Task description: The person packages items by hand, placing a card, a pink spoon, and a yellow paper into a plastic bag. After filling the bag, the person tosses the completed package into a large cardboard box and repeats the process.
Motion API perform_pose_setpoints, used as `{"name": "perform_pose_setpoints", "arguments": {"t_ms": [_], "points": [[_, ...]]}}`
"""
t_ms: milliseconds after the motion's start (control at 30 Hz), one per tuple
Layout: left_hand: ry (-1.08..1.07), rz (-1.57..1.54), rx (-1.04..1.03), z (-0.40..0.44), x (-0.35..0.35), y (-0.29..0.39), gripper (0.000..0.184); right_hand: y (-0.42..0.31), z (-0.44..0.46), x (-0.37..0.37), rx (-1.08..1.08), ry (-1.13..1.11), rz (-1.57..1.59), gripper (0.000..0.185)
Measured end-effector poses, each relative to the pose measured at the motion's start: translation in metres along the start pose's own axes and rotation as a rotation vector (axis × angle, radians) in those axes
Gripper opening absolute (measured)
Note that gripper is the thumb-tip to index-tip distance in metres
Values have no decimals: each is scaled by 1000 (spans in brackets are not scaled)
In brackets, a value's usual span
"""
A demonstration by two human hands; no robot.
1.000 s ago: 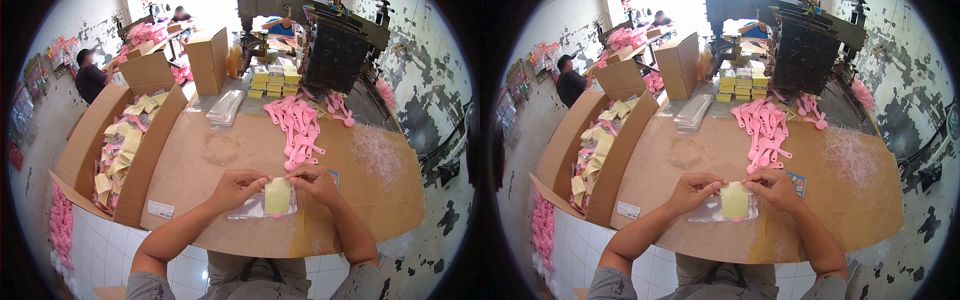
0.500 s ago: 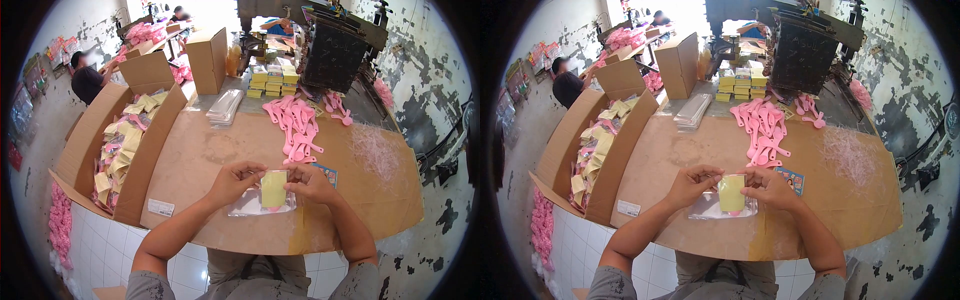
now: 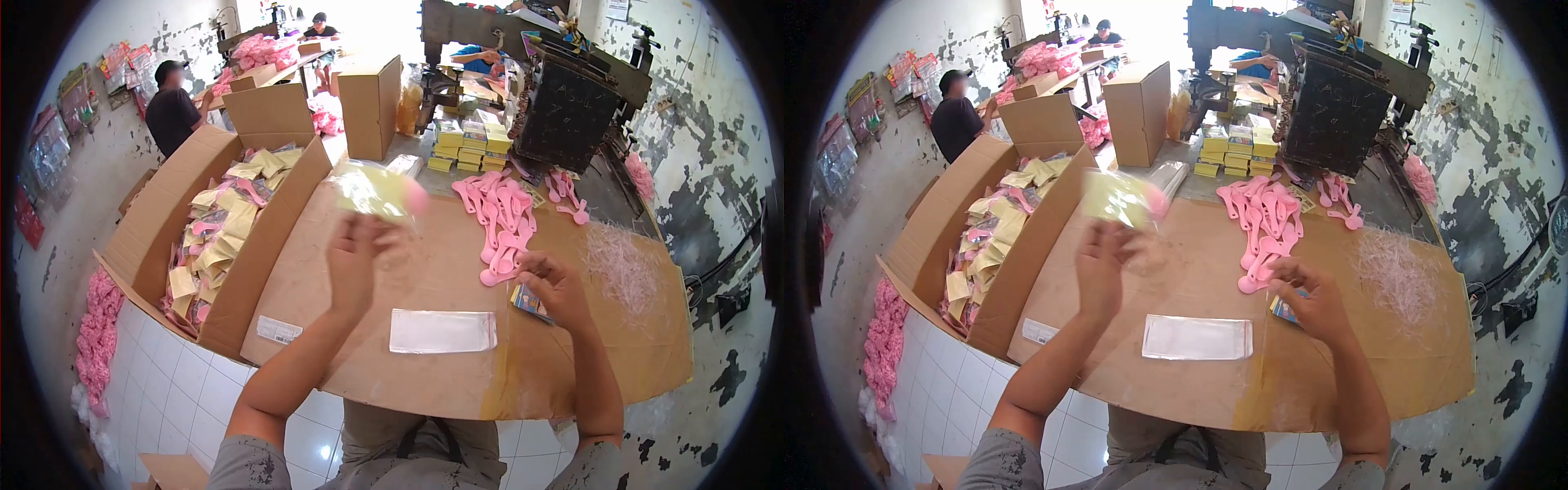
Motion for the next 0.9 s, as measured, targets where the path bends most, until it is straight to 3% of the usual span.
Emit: {"name": "perform_pose_setpoints", "arguments": {"t_ms": [33, 133, 233, 333, 433, 533, 633, 733, 833, 900], "points": [[190, -219, -62, 5, 16, 15, 31, -1, 2, 12, 19, 11, -126, 29], [129, -140, -12, 13, 23, -17, 29, 7, 4, 42, 111, 30, -507, 33], [-365, 759, -116, -19, -15, -62, 34, 33, -3, 62, 117, 6, -667, 34], [-624, 1164, -546, -61, -45, -72, 30, 58, -10, 65, -7, -45, -585, 32], [-733, 1112, -593, -69, -52, -75, 25, 72, -10, 69, -75, -64, -552, 27], [-786, 1093, -333, -62, -42, -100, 20, 72, -10, 72, -108, -42, -535, 22], [-732, 1053, -314, -62, -44, -97, 19, 74, -11, 75, -204, 4, -475, 18], [-740, 1025, -556, -76, -61, -72, 23, 67, -10, 77, -143, 64, -492, 19], [-763, 1014, -551, -78, -62, -75, 21, 53, -7, 76, -17, 86, -460, 20], [-709, 993, -298, -70, -52, -85, 20, 48, -9, 72, -30, 96, -359, 20]]}}
Point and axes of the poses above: each hand's wrist, its own z-axis towards the middle knuckle, its own x-axis out of the back of the hand, y = z × x, the point moved 10 cm from there along z, towards the middle knuckle, and after that the axes turned 13 degrees about y, right-handed, at the moved point
